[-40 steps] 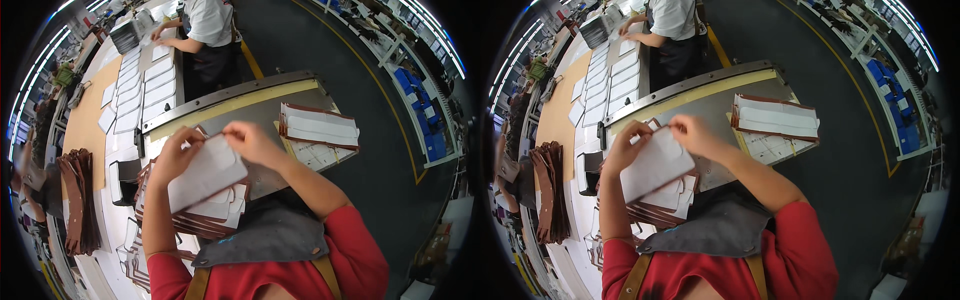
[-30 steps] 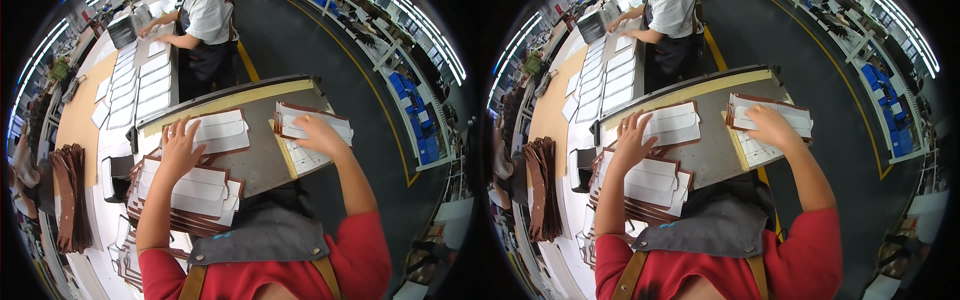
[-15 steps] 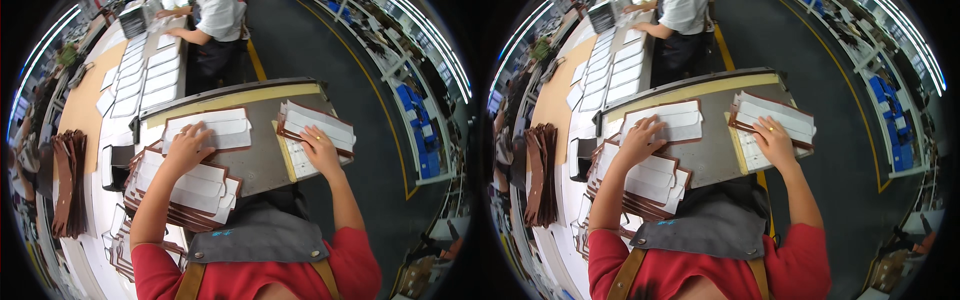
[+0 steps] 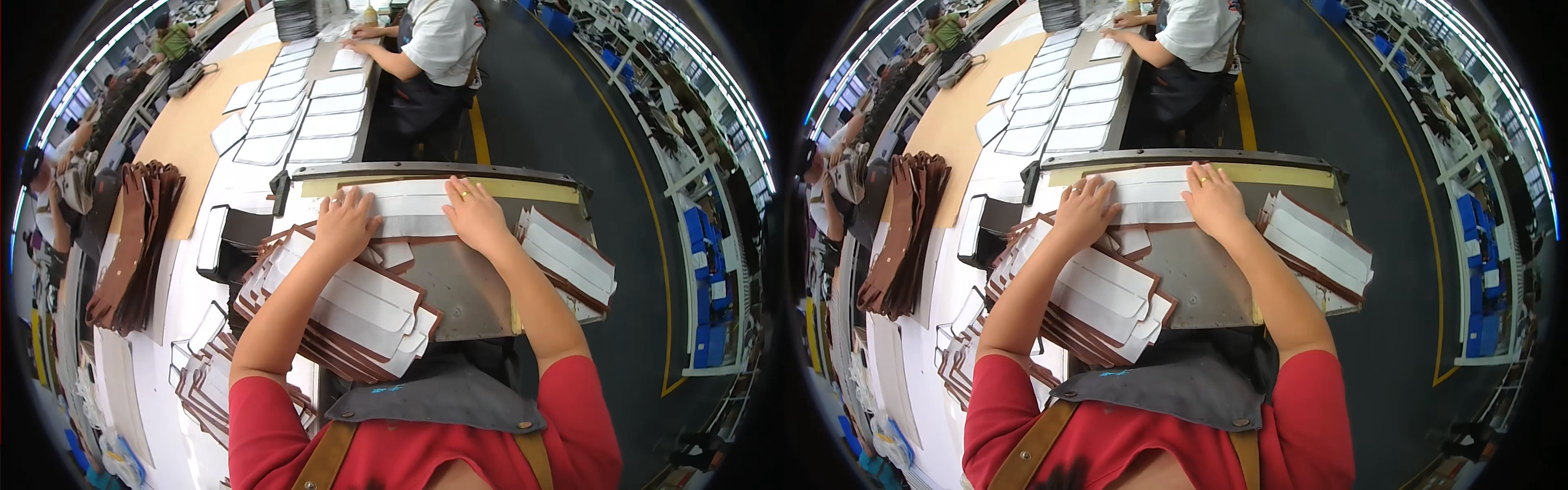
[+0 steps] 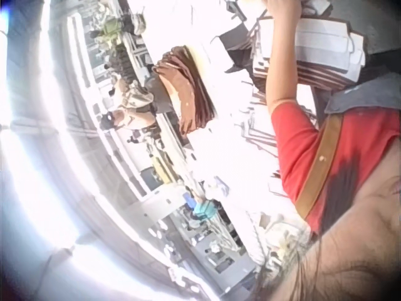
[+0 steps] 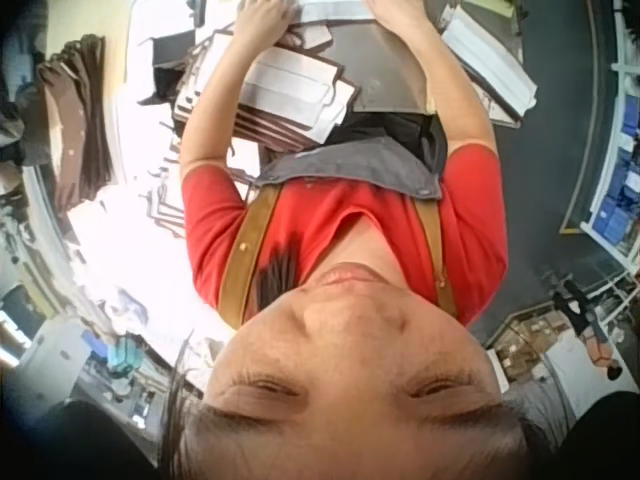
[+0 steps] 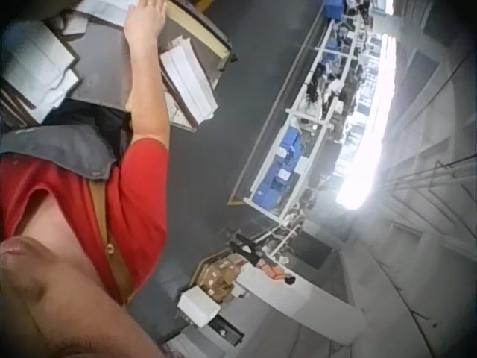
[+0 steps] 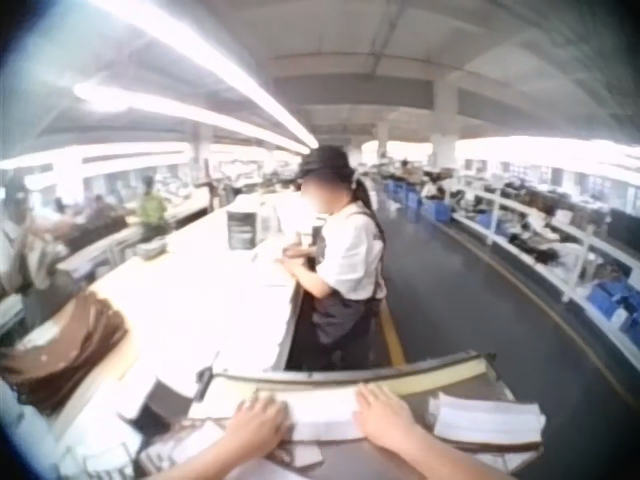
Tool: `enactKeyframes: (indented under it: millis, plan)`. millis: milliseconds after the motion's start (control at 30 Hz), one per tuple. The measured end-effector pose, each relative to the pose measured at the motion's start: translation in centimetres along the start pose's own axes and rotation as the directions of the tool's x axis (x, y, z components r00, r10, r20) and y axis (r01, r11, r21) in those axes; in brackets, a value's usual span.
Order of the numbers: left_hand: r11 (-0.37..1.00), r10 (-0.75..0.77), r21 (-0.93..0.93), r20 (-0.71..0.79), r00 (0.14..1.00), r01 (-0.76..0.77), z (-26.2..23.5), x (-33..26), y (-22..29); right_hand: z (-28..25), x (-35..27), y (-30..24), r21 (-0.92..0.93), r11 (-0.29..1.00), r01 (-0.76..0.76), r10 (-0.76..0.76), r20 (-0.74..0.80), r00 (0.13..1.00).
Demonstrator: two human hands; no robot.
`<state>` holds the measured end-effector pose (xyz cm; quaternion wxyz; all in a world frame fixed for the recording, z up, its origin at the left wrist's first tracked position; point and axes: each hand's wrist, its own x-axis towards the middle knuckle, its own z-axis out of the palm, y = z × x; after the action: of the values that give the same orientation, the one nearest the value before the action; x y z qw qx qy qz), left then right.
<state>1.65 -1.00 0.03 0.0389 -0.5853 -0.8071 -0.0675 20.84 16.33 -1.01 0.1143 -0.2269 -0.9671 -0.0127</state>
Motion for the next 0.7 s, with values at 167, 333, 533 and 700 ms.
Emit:
enactKeyframes:
  millis: [167, 333, 533, 700]
  plan:
    - [0.998, -0.020, 0.058, -0.062, 0.998, 0.023, 0.8, 1.0, -0.1, 0.3, 0.0, -0.3, -0.070, 0.996, -0.051, 0.051, -0.002, 0.999]
    - [1.000, 0.002, -0.030, -0.205, 0.979, -0.008, 2.1, 1.1, -0.3, 0.1, -0.4, -0.7, -0.076, 0.994, -0.074, 0.073, -0.018, 0.997]
    - [0.992, -0.007, -0.124, -0.110, 0.994, -0.007, 2.2, 1.8, -0.7, -0.1, -0.2, -0.7, -0.119, 0.992, -0.033, 0.028, -0.040, 0.999]
    - [0.988, -0.021, -0.154, -0.109, 0.994, 0.004, 2.2, 2.1, -1.0, 0.0, 0.3, -0.5, -0.152, 0.988, -0.008, -0.012, -0.133, 0.991]
